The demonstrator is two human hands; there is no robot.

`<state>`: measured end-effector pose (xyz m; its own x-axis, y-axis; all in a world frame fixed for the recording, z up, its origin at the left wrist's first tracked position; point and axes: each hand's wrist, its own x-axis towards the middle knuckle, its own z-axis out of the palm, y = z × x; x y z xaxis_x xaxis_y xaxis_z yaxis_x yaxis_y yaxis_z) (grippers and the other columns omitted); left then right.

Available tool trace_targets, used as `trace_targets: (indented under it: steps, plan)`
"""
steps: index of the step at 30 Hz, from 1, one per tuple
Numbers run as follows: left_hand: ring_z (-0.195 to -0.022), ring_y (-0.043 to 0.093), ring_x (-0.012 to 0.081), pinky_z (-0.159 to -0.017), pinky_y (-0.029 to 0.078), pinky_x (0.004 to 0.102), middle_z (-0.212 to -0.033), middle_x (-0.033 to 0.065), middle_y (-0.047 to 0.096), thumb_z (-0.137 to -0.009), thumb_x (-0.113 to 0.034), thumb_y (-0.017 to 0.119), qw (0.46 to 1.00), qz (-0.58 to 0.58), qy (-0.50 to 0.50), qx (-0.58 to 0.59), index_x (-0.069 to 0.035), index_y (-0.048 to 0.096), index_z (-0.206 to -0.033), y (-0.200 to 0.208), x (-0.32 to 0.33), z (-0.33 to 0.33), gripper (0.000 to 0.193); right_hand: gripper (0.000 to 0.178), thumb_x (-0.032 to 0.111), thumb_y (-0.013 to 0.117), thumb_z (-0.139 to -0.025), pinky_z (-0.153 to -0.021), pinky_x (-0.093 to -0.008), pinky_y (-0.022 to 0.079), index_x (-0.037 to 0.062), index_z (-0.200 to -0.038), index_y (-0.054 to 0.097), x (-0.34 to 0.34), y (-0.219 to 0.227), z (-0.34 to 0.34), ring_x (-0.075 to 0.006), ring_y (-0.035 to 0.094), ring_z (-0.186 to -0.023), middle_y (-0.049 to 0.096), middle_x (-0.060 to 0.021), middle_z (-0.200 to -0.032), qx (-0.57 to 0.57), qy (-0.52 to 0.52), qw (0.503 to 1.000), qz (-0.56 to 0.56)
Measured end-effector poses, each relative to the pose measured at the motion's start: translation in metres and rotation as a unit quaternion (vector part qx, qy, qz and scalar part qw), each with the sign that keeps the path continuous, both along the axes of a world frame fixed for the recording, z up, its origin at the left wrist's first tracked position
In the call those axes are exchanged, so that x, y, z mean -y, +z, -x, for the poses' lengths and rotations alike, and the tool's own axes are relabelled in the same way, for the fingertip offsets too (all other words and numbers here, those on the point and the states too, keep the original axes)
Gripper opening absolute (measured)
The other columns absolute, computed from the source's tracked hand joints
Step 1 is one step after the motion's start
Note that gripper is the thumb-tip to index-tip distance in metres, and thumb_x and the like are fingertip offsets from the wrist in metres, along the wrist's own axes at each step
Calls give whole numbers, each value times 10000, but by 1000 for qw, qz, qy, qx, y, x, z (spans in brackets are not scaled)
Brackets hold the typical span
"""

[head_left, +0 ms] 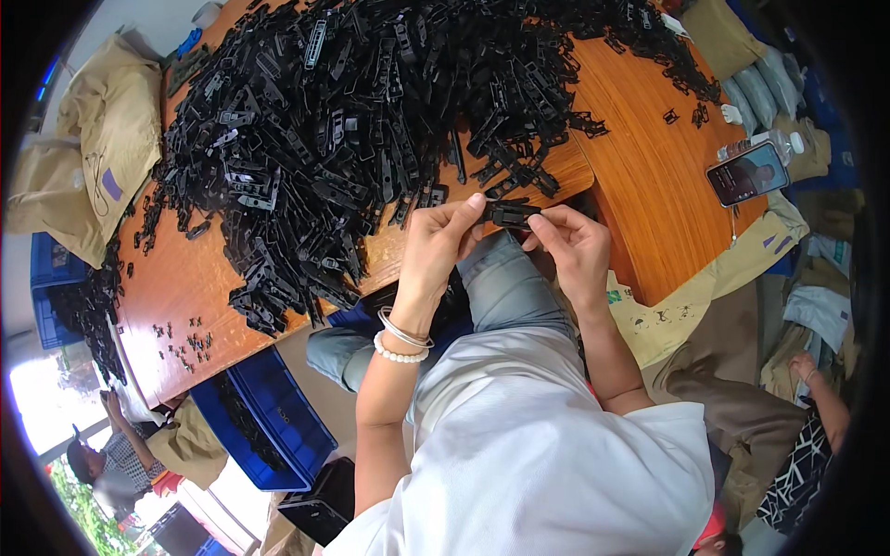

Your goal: Manually assembling small black plastic clips onto a base component at a workstation.

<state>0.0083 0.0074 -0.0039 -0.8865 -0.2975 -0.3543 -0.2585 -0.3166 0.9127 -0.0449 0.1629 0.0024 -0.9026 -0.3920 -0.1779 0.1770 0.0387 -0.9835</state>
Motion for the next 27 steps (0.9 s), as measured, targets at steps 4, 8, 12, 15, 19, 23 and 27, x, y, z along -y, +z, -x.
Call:
trace_targets:
  steps: [4,8,12,15,19,23,27]
  plan:
    - [-421,350,34,-394,222,190,-495,-28,454,-866,-273,557,998,-61,11,15,-6,578,-646,6,-6,-2,346,89,42,619,-793,-554,-187,428,-42,-778,593,3,-3,-7,-95,579,-605,588,-40,-709,-77,-13,997,-17]
    - [-440,374,29,-405,251,182,-520,-39,467,-769,-240,686,999,-1,-38,6,-27,586,-679,-6,-9,-6,253,89,40,633,-783,-560,-187,423,-37,-786,588,0,-11,-8,-90,576,-623,573,-28,-730,-109,24,994,10]
    - [-473,376,26,-417,259,184,-532,-46,464,-737,-214,717,1000,-12,-17,4,-38,576,-681,-8,-15,-10,232,88,33,618,-792,-555,-193,412,-42,-829,593,-2,-11,-9,-93,575,-648,571,-32,-731,-116,30,993,-20]
    - [-506,416,29,-449,285,167,-620,-28,533,-764,-178,687,997,-21,-65,-35,-23,592,-740,-13,-10,-11,184,98,35,597,-809,-541,-193,396,-42,-870,602,3,-3,-11,-82,558,-647,572,-31,-740,33,9,997,75]
    - [-504,428,40,-458,297,172,-610,-14,539,-808,-184,639,993,-27,-107,-34,-16,589,-707,-6,-4,-2,202,155,50,572,-830,-524,-186,388,-36,-958,585,-2,-12,-11,-82,556,-624,588,-39,-757,-7,14,997,77]
    - [-552,498,125,-480,376,227,-664,58,560,-829,-156,564,959,231,-111,-120,-14,599,-720,-10,15,21,182,181,64,555,-846,-511,-183,398,-59,-978,559,-8,-24,-4,-104,576,-623,600,-70,-747,5,-17,997,75]
    - [-754,540,222,-553,464,280,-850,114,507,-733,-128,554,642,749,-114,-115,-25,603,-792,-29,31,44,128,171,71,557,-847,-505,-187,405,-69,-943,566,-14,-37,-1,-113,584,-622,603,-80,-742,9,-8,997,78]
